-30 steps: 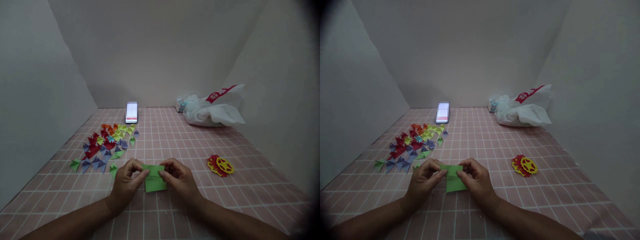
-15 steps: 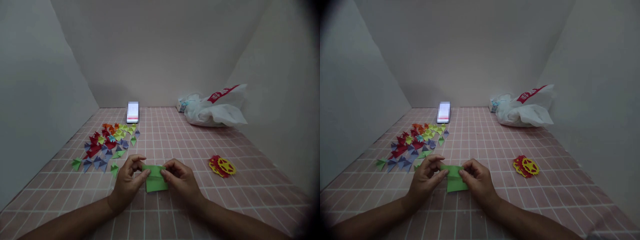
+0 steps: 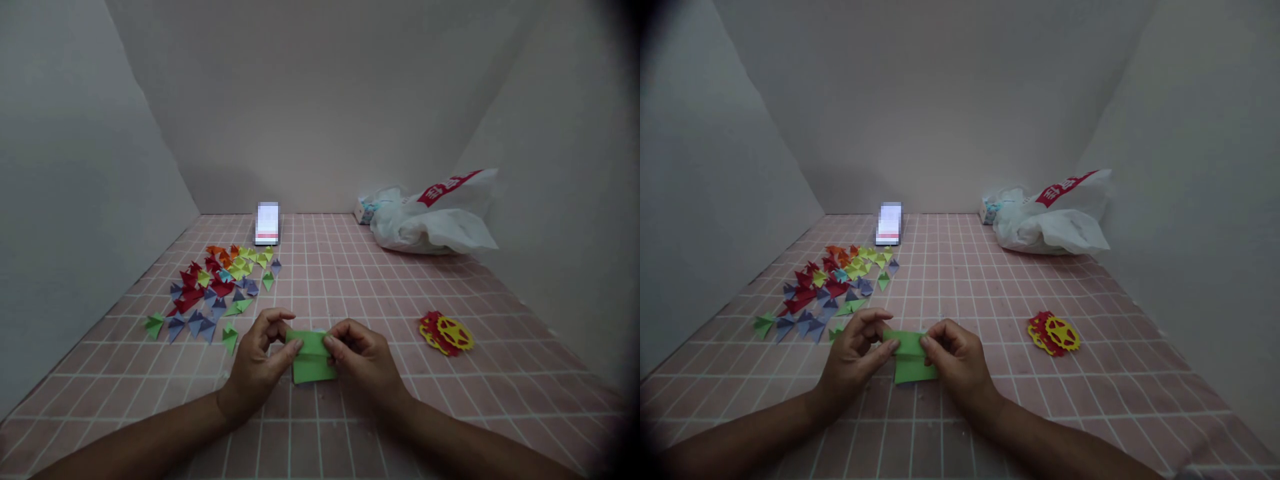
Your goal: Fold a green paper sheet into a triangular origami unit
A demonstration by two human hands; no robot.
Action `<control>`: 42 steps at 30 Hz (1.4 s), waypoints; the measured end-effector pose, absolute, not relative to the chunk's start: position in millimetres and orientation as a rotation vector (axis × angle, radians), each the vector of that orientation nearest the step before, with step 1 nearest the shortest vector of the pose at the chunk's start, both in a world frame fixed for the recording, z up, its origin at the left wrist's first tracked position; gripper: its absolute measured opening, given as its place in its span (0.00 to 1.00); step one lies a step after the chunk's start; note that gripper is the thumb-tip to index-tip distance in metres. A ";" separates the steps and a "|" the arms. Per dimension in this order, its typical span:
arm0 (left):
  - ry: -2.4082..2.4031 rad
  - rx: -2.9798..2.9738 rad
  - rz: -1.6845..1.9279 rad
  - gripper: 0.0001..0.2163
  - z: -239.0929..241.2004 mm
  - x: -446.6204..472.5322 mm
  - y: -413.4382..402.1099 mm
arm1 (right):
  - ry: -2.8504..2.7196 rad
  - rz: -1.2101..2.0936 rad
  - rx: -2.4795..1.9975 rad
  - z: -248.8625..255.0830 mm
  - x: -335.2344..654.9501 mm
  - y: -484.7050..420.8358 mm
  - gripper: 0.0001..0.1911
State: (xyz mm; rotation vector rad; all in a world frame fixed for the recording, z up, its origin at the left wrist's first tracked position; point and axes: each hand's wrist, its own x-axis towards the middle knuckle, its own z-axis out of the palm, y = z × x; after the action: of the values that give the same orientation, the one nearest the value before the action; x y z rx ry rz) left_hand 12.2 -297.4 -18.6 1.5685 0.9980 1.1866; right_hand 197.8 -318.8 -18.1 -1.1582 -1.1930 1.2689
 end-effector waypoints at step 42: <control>1.050 1.640 0.895 0.04 -6.3 13.6 -295.1 | -1.502 1.199 -1.154 -21.4 197.7 -318.4 0.06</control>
State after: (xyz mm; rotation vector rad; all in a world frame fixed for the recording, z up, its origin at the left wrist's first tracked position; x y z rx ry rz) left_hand 13.6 -295.1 -6.3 1.6402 1.0503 0.8950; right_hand 197.7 -318.4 -21.4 -1.1537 -1.5023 1.1993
